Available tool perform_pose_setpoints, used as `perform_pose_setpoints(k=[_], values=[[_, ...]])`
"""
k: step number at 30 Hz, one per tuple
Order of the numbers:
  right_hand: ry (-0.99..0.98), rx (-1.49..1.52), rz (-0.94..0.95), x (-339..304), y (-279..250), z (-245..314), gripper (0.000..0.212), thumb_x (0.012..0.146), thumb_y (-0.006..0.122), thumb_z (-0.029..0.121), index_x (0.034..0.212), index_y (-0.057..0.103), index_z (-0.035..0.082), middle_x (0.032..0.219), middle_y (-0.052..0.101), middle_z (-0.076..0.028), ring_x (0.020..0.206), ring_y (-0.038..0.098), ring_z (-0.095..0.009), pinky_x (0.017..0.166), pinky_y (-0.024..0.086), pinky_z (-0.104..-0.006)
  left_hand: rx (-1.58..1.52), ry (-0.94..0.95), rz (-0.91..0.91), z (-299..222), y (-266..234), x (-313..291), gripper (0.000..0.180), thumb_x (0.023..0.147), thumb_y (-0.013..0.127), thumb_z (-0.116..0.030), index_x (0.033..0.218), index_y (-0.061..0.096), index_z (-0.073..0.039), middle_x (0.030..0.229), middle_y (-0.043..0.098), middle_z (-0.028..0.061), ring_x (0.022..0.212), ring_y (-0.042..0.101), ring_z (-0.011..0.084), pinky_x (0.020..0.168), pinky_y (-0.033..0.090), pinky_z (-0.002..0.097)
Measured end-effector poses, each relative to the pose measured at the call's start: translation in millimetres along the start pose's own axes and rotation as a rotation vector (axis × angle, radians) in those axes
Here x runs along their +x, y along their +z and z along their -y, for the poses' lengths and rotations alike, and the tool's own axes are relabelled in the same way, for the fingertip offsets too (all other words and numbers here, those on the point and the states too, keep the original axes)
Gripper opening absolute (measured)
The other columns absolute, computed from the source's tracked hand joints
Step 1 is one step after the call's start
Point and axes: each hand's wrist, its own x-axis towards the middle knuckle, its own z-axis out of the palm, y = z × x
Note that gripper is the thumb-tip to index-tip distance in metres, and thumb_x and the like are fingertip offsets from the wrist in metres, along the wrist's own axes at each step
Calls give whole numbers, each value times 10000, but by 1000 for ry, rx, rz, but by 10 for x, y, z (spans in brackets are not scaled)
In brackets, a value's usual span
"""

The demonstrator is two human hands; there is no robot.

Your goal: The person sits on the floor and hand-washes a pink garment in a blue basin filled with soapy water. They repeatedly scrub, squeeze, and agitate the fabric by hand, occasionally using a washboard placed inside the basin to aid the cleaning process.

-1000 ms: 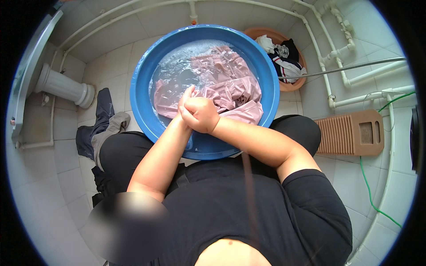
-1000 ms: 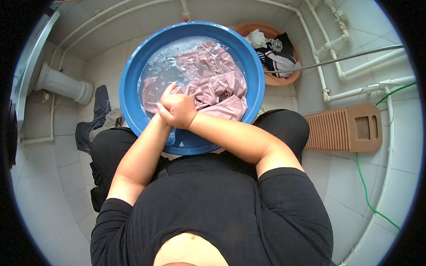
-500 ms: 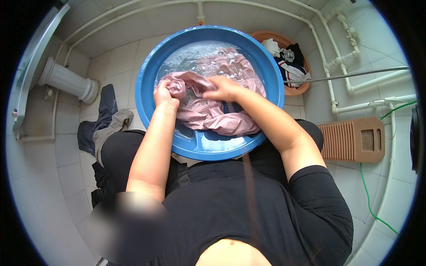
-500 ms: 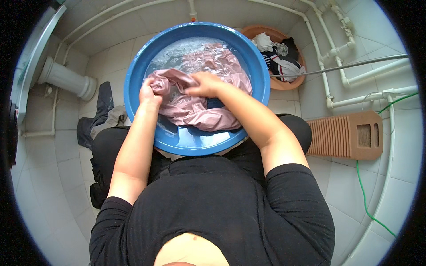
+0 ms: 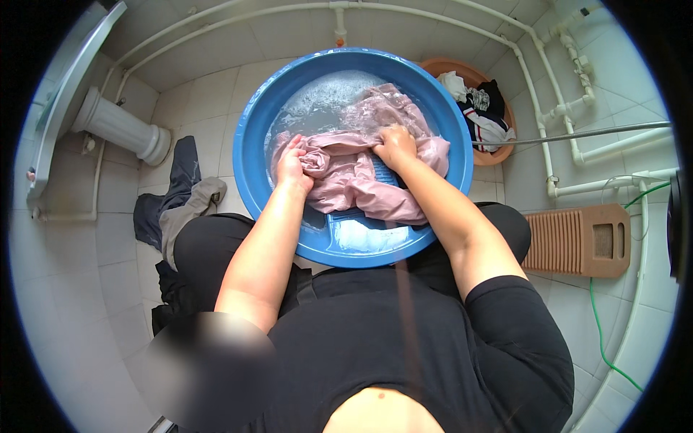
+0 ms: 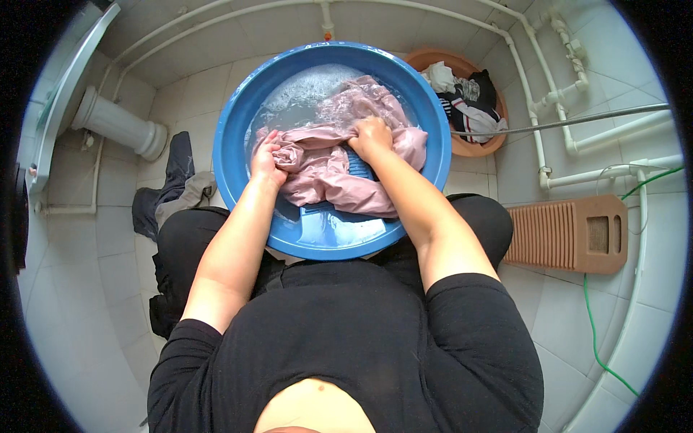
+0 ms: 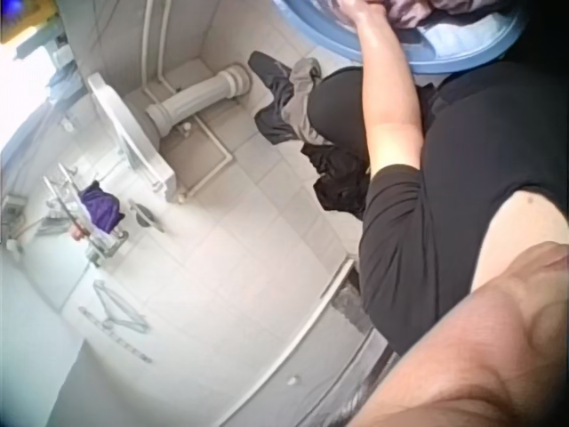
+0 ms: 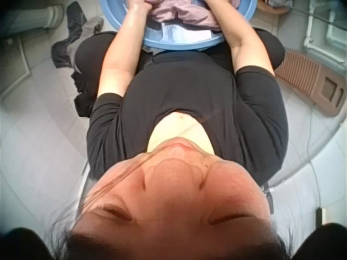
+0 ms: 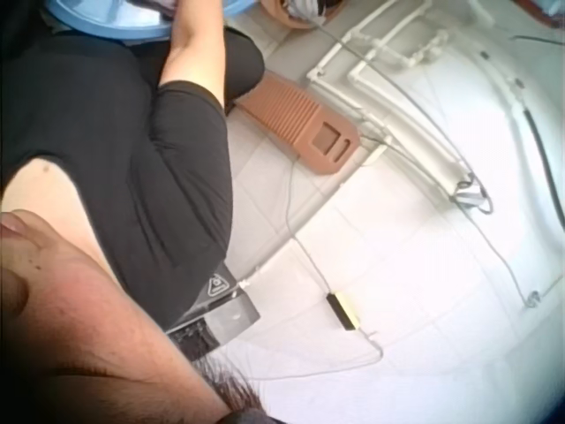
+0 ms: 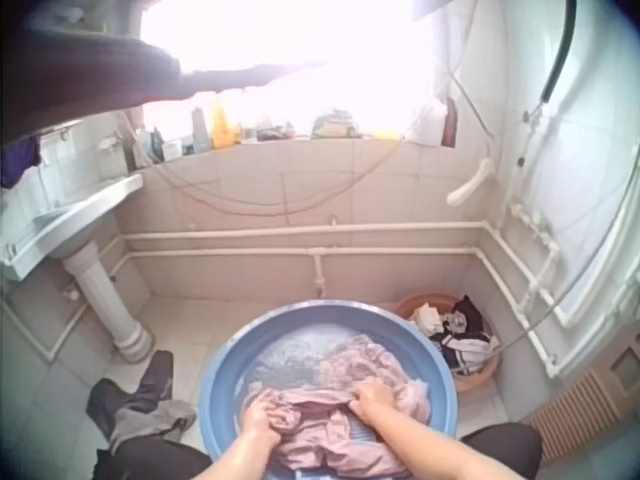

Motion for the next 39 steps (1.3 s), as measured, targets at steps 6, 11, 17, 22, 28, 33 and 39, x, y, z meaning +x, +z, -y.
perform_pose_setpoints(k=[6,11,17,22,28,33,39], values=[[-423,583,-412,-367,-260,837,345,683,586,68,1019,510,92,996,574,-129,885,576,-329,728,484,-387,-83,-173,163,175,-54,77,293,825,390,-61,1103,481,-48,1007,556,152,906,583,287,770,520,439],[-767,638,-228,-770,-429,1257,375,583,637,163,943,568,79,944,576,-133,833,584,-306,726,478,-365,177,-141,355,119,200,-428,358,919,373,-337,1152,470,-83,1029,551,91,939,548,207,849,449,362],[-112,562,-487,-421,-143,1020,230,701,619,299,638,582,81,682,597,-116,630,586,-299,582,475,-392,-48,-425,176,214,487,-677,359,915,379,-386,1078,531,-105,1036,583,80,936,573,221,824,479,353],[-397,508,-560,-638,-182,1236,159,752,601,209,676,577,72,606,556,-134,517,547,-286,501,435,-373,-74,-83,316,443,151,-480,301,934,386,-325,964,559,-80,880,585,70,745,563,182,688,479,324],[-192,614,-432,-448,-110,969,213,688,597,283,659,597,73,699,605,-159,662,592,-345,605,481,-410,-140,-375,285,234,398,-549,352,920,336,-322,982,543,-45,909,602,98,819,594,257,756,493,396],[-394,726,-356,-617,-211,1218,218,699,586,276,642,559,67,705,588,-154,673,580,-341,603,467,-409,-468,-474,967,376,-183,52,359,914,332,-341,952,556,-64,904,613,112,812,593,254,742,481,383],[-68,527,-248,-98,16,813,262,798,558,320,772,606,63,778,609,-141,736,590,-339,654,474,-428,-142,-322,244,123,375,-426,307,917,394,-332,853,523,-60,805,572,83,774,576,212,716,483,342]])
